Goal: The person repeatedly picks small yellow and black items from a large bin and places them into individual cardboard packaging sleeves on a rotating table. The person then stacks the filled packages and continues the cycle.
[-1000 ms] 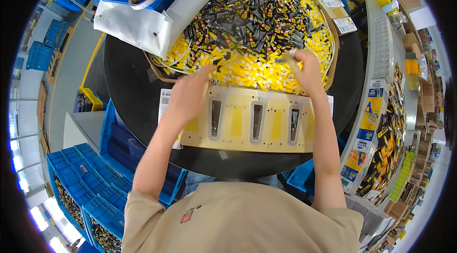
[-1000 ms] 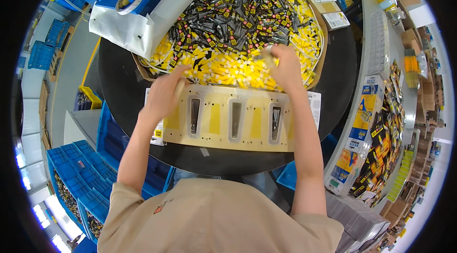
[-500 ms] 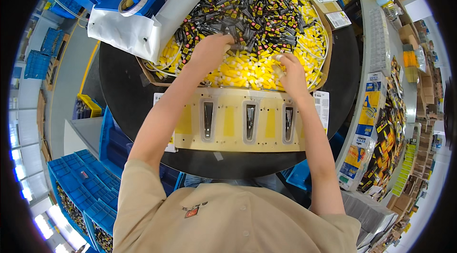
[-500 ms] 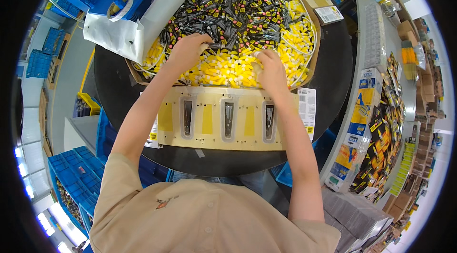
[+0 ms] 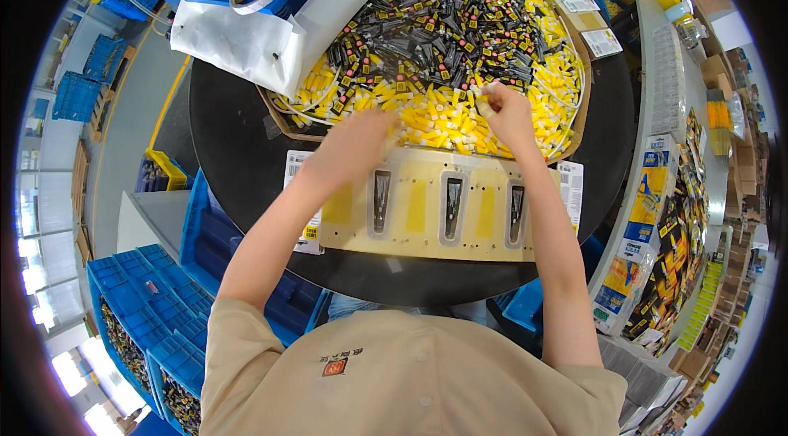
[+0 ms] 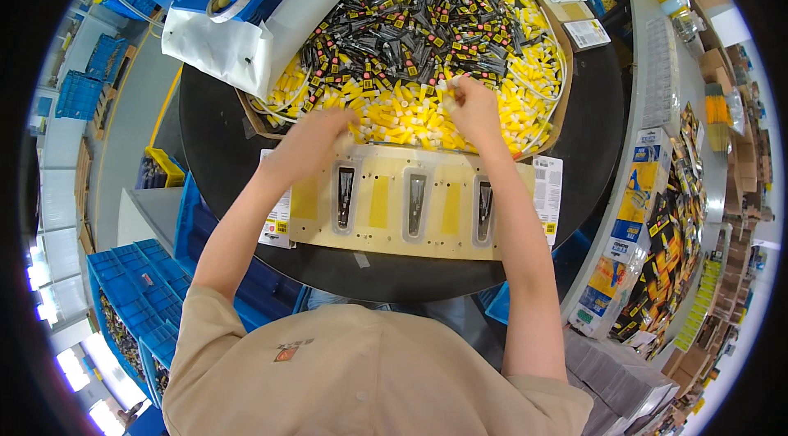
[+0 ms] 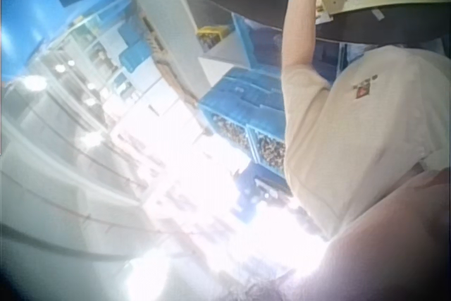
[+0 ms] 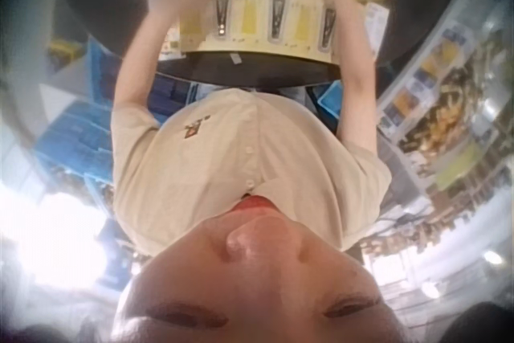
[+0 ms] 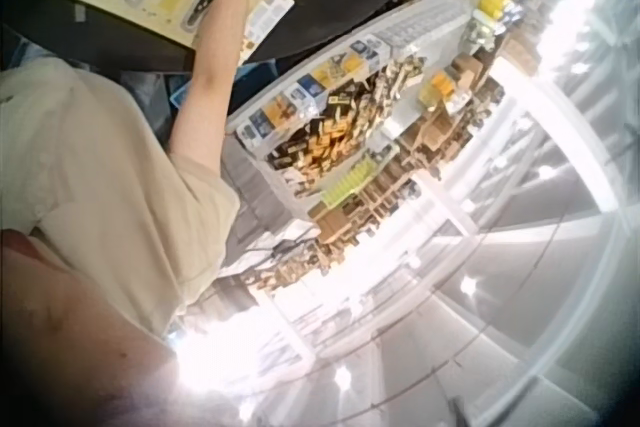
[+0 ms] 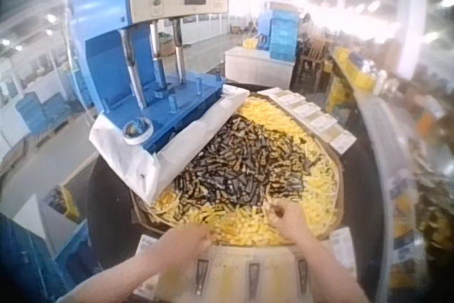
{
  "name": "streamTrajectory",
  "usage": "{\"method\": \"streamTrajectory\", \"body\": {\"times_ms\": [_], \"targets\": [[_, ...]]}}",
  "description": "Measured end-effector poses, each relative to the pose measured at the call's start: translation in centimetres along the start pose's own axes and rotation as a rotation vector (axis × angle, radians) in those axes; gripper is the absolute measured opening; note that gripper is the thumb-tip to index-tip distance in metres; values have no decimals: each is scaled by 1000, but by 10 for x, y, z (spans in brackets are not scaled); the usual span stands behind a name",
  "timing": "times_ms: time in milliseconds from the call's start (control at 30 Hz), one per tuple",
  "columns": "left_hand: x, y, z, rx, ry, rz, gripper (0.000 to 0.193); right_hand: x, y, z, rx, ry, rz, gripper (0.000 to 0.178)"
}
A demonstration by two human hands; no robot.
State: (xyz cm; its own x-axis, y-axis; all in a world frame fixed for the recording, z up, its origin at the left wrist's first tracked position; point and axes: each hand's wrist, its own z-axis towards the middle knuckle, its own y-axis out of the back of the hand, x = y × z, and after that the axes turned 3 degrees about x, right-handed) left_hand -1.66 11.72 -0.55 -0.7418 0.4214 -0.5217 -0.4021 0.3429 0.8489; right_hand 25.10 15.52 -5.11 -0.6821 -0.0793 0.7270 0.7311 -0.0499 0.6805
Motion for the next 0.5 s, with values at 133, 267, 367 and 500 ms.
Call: {"method": "streamTrajectory", "body": {"times_ms": [133,267,367,500], "targets": [[13,-14,58,-182,89,111,19,33,22,-69,141,-131,-105,18],[17,-34,83,-35,163,267,22,62,21,-148,275,-178,-119,13],[11,-33,73,-157,76,212,19,70,11,-175,270,-194,-79,12],[-11,-16,20,-357,-19,-111,17,70,11,-182,250,-170,-106,19]]}}
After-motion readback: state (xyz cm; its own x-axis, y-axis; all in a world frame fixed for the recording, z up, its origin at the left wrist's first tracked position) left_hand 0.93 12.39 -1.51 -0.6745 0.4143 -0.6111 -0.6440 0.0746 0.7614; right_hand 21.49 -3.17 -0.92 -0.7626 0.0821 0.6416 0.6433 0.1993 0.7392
